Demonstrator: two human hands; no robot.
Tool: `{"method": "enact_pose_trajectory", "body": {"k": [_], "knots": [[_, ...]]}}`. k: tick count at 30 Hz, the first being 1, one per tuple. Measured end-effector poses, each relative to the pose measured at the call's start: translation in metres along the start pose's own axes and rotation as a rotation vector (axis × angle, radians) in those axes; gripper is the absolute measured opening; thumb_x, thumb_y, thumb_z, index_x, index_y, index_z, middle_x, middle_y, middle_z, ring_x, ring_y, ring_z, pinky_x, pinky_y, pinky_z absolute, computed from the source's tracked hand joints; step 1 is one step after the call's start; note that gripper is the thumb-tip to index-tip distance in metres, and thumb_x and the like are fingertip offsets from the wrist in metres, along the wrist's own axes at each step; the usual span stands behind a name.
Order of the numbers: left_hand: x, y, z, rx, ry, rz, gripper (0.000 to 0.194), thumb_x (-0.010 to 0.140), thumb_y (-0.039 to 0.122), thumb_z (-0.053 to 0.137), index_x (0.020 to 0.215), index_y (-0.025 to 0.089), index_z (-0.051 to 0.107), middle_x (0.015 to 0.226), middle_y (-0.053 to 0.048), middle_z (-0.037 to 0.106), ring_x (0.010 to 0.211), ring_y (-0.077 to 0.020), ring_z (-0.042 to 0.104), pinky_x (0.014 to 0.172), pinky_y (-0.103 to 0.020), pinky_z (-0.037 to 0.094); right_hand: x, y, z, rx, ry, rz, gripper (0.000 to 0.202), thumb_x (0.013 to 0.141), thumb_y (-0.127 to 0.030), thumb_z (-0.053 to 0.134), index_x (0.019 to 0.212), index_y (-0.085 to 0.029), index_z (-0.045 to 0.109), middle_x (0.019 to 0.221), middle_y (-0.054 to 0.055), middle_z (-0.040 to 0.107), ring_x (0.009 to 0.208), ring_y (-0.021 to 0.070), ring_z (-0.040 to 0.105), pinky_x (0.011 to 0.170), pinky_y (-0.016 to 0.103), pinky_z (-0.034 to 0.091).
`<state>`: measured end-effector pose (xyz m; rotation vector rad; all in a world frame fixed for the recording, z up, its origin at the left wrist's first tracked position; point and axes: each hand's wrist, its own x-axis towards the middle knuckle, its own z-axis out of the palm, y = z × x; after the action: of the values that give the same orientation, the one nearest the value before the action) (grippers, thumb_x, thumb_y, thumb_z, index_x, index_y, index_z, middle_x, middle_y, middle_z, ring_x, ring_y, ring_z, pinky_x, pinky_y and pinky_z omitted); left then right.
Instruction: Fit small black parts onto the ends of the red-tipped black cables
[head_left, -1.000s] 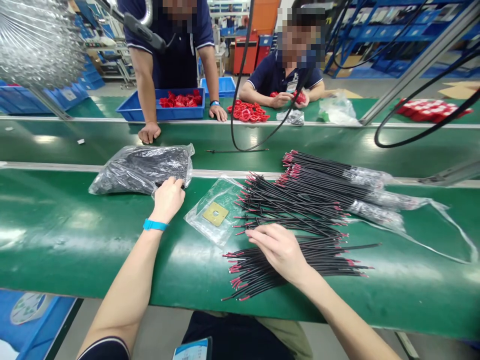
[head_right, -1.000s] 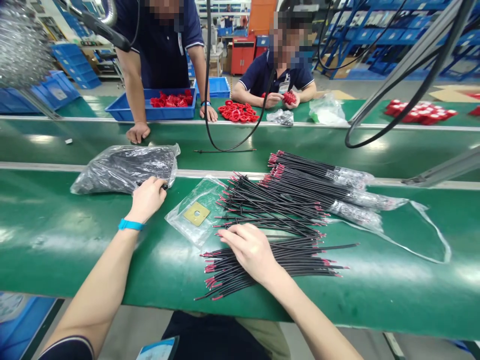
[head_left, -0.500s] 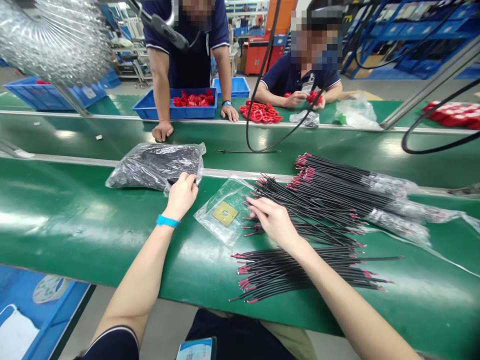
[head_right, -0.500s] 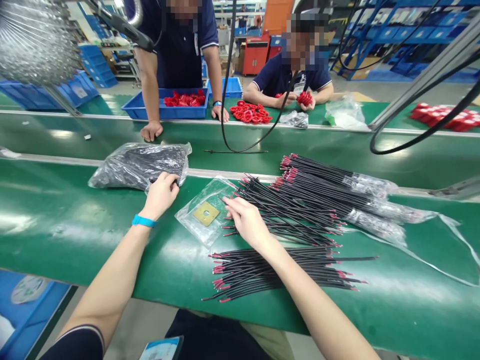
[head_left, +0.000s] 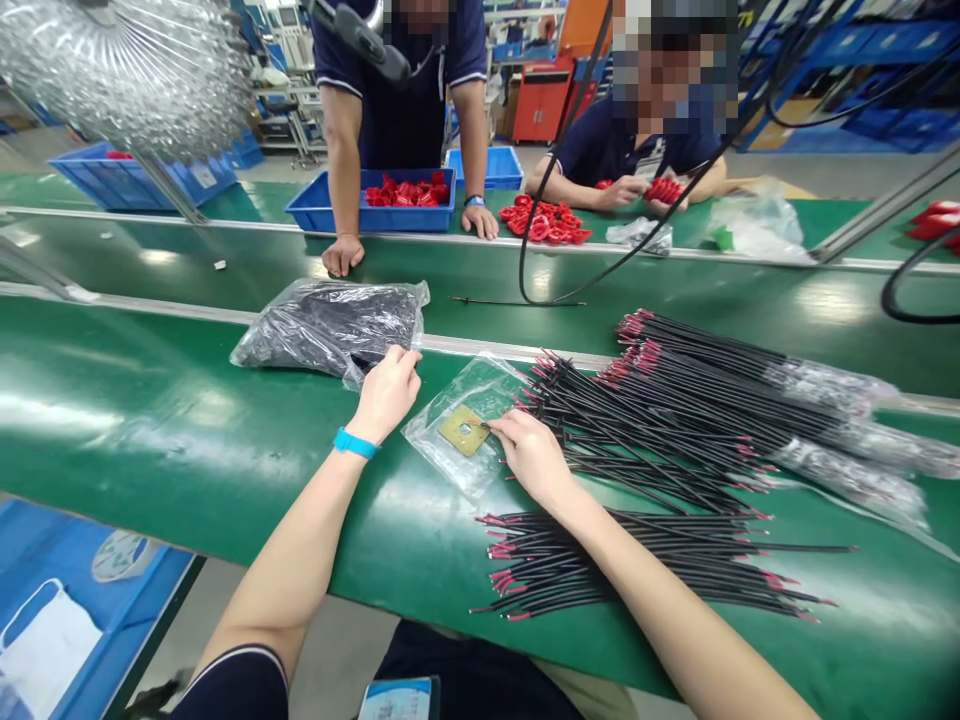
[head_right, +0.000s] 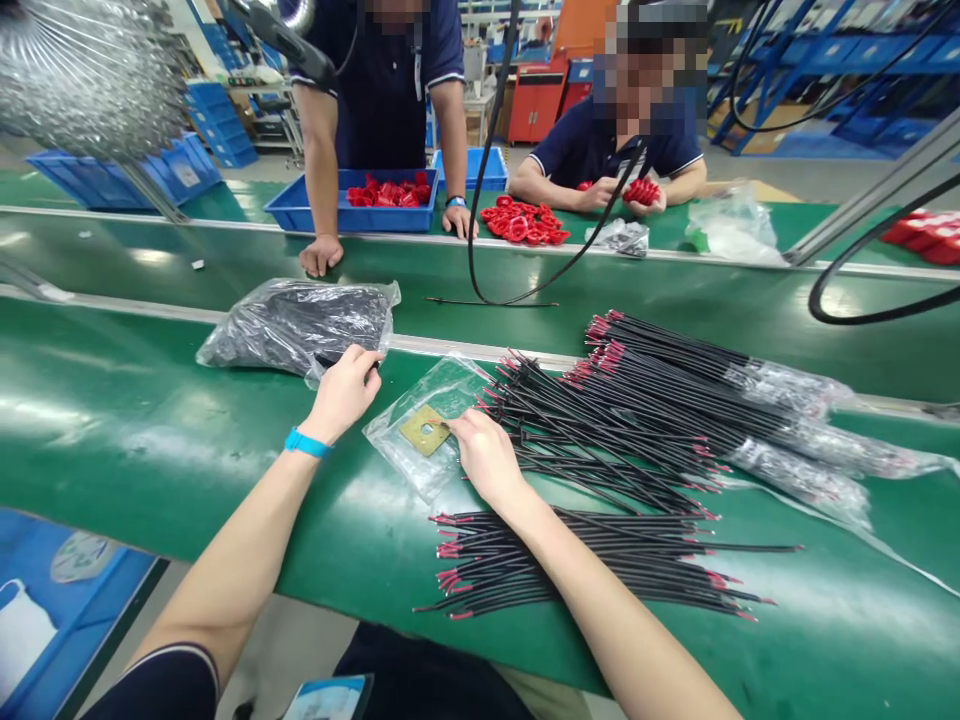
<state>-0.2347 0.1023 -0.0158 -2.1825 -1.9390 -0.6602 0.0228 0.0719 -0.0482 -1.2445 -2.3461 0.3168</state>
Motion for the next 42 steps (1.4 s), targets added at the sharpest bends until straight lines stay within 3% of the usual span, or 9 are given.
{"method": "enact_pose_trajectory", "body": {"k": [5, 8, 11, 14, 18, 22, 27, 34, 42], "knots": [[0.0, -0.001, 0.001, -0.04, -0.003, -0.006, 0.031, 0.09, 0.013, 0.046, 0.114, 0.018, 0.065, 0.105, -0.01, 0.06, 0.086, -0.0205, 0.064, 0.073, -0.03, 0.049, 0.001, -0.006, 0.0, -0.237, -0.149, -0.094, 0.029, 0.094, -0.007, 0.046, 0.098, -0.015, 0.073, 0.086, 0.008, 0.064, 0.082, 0.0176, 0.058, 0.073, 0.028, 0.045], [0.001, 0.001, 0.001, -0.231, 0.01, -0.011, 0.029, 0.088, 0.012, 0.048, 0.109, 0.017, 0.067, 0.102, -0.009, 0.061, 0.083, -0.0186, 0.063, 0.078, -0.031, 0.05, 0.002, -0.008, -0.003, -0.257, -0.125, -0.135, 0.027, 0.093, -0.006, 0.047, 0.098, -0.014, 0.073, 0.085, 0.008, 0.064, 0.079, 0.0178, 0.058, 0.072, 0.029, 0.045], [0.001, 0.011, 0.0, -0.718, -0.052, -0.11, 0.025, 0.083, 0.015, 0.056, 0.105, 0.015, 0.068, 0.094, -0.006, 0.062, 0.077, -0.0145, 0.063, 0.078, -0.03, 0.052, 0.002, -0.01, -0.013, -0.119, 0.054, -0.147, 0.026, 0.094, -0.008, 0.048, 0.104, -0.015, 0.071, 0.089, 0.007, 0.065, 0.083, 0.0173, 0.06, 0.074, 0.029, 0.048], [-0.001, 0.029, 0.0, -1.285, -0.254, -0.281, 0.037, 0.08, 0.023, 0.067, 0.116, 0.013, 0.065, 0.09, -0.005, 0.065, 0.077, -0.0151, 0.068, 0.075, -0.029, 0.054, 0.001, -0.014, -0.028, 0.154, 0.279, -0.118, 0.022, 0.096, -0.016, 0.051, 0.108, -0.017, 0.07, 0.094, 0.007, 0.066, 0.086, 0.0152, 0.062, 0.078, 0.027, 0.051], [-0.006, 0.051, -0.002, -1.613, -0.433, -0.391, 0.04, 0.075, 0.028, 0.077, 0.11, 0.01, 0.069, 0.084, -0.007, 0.071, 0.076, -0.0142, 0.068, 0.076, -0.026, 0.053, -0.003, -0.02, -0.039, 0.353, 0.445, -0.032, 0.017, 0.095, -0.02, 0.056, 0.103, -0.02, 0.071, 0.094, 0.005, 0.066, 0.084, 0.0133, 0.064, 0.077, 0.027, 0.053], [-0.011, 0.062, -0.007, -1.708, -0.52, -0.411, 0.037, 0.074, 0.027, 0.08, 0.107, 0.012, 0.071, 0.082, -0.007, 0.073, 0.073, -0.0126, 0.068, 0.074, -0.024, 0.052, -0.006, -0.021, -0.038, 0.322, 0.48, -0.049, 0.016, 0.094, -0.019, 0.057, 0.101, -0.019, 0.071, 0.092, 0.005, 0.066, 0.083, 0.0138, 0.063, 0.075, 0.028, 0.053], [-0.013, 0.065, -0.011, -1.727, -0.546, -0.386, 0.036, 0.075, 0.027, 0.08, 0.107, 0.013, 0.072, 0.081, -0.007, 0.073, 0.072, -0.0122, 0.068, 0.074, -0.024, 0.052, -0.006, -0.02, -0.038, 0.227, 0.5, -0.089, 0.016, 0.093, -0.016, 0.057, 0.101, -0.018, 0.07, 0.091, 0.006, 0.066, 0.083, 0.0136, 0.062, 0.074, 0.028, 0.052], [-0.015, 0.065, -0.01, -1.687, -0.576, -0.366, 0.039, 0.074, 0.028, 0.081, 0.109, 0.013, 0.073, 0.081, -0.007, 0.073, 0.071, -0.0114, 0.066, 0.074, -0.024, 0.05, -0.011, -0.01, -0.04, -0.219, 0.58, -0.288, 0.026, 0.089, -0.005, 0.054, 0.11, -0.014, 0.067, 0.096, 0.009, 0.067, 0.085, 0.0169, 0.058, 0.074, 0.031, 0.046], [-0.015, 0.063, -0.007, -1.702, -0.599, -0.353, 0.038, 0.073, 0.029, 0.082, 0.106, 0.013, 0.074, 0.085, -0.007, 0.073, 0.07, -0.0112, 0.065, 0.076, -0.026, 0.051, -0.012, -0.009, -0.038, -0.201, 0.557, -0.229, 0.025, 0.092, -0.009, 0.052, 0.111, -0.019, 0.066, 0.097, 0.008, 0.067, 0.085, 0.0163, 0.057, 0.076, 0.03, 0.045]]}}
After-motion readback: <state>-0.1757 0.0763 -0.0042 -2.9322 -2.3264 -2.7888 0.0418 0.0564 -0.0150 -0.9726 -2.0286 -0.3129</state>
